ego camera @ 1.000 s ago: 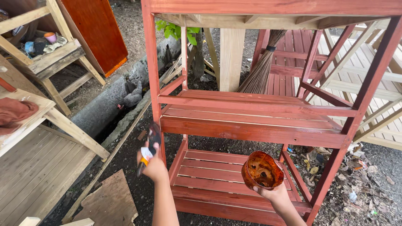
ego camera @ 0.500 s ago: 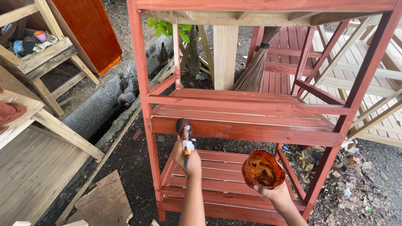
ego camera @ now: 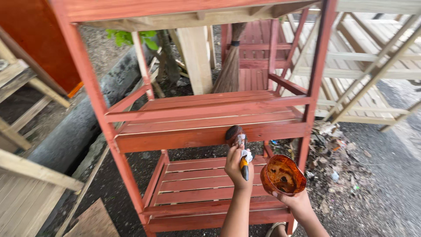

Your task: The person applies reddish-brown wood stain to a slatted wooden shelf unit using a hand-held applicator, wiping the liquid onto the frame and boards. They pause to carry the stain container to a table, pour more stain from a bottle into it, then return and continue coating the shelf surfaces.

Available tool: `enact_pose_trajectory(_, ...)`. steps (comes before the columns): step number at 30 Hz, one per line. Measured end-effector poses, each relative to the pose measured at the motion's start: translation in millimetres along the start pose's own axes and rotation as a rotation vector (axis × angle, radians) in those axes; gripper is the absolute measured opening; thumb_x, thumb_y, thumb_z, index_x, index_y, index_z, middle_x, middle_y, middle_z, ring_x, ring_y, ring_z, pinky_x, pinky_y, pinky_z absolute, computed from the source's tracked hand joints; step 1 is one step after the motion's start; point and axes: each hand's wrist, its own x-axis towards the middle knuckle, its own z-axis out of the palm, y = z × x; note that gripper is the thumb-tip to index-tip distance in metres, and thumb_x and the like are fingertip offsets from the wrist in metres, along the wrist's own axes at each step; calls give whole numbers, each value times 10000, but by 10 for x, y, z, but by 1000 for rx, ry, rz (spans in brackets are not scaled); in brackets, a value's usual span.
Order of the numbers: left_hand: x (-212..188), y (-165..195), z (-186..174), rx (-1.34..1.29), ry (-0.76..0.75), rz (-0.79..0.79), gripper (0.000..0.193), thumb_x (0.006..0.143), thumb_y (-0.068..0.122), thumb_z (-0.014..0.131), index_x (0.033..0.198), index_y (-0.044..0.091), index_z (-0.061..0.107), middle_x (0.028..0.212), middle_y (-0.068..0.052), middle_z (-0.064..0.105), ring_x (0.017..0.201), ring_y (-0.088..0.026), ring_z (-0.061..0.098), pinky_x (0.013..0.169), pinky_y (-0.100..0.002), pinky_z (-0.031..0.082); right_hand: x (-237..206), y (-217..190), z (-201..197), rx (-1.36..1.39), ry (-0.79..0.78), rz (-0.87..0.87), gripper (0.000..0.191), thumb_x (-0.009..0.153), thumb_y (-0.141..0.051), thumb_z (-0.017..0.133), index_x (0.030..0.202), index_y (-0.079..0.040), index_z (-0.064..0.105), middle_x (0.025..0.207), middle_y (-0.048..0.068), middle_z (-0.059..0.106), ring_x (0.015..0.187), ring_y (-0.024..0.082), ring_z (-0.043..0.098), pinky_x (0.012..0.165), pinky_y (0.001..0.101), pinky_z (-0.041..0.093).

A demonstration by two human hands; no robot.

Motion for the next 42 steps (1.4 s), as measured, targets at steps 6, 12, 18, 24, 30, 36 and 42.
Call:
enact_pose_trajectory(6,-13,-279,76,-108,78,76,299,820,58,795,1079,14,653,1080,-93,732,941,-178,714,775,-320,606,-184,-88,-290,37,94,55,709,636,-19,845,1298,-14,591,1177,110,746,1082,218,697,949,407,545)
enact_pose_trajectory(12,751,-706,-1297,-462,579,-566,305,830,104,819,1024,-40,633,1026,-149,727,790,-209,740,644,-377,652,-160,-77,-256,38,24,-1,695,645,-29,851,1292,4,601,1172,118,743,1070,218,696,936,400,550)
enact_pose_trajectory(18,701,-728,-1131,-515,775,-567,356,885,181,791,1065,-47,586,1027,-180,719,789,-221,746,643,-343,665,-136,1,-110,-36,10,-13,641,651,-35,860,1251,19,643,1132,112,764,1029,201,701,907,373,554)
enact_pose_trajectory(24,37,-661,-184,-296,379,-586,367,947,232,801,1044,-60,602,972,-188,723,750,-240,704,612,-320,595,-150,-33,-59,-40,-20,-19,614,672,-39,852,1245,26,645,1117,102,764,1015,195,693,902,358,548)
enact_pose_trajectory(30,270,-676,-726,-603,532,-672,366,825,160,807,1058,-18,588,974,-123,711,762,-199,729,601,-340,645,-162,-132,-80,36,-9,2,667,647,-18,840,1274,23,616,1157,131,756,1056,229,707,935,404,557)
enact_pose_trajectory(36,599,-1081,-1568,-327,894,-542,431,945,210,836,1117,-95,583,1062,-177,700,812,-199,699,687,-350,650,-138,-131,-121,32,1,23,653,653,-16,839,1268,22,622,1155,136,758,1063,236,711,939,410,561)
enact_pose_trajectory(42,19,-1060,-672,-106,616,-607,401,919,260,803,1022,-58,582,918,-153,718,722,-215,714,598,-332,590,-71,-23,-60,-44,-8,-28,623,659,-25,858,1241,21,643,1134,118,763,1031,218,705,916,390,557)
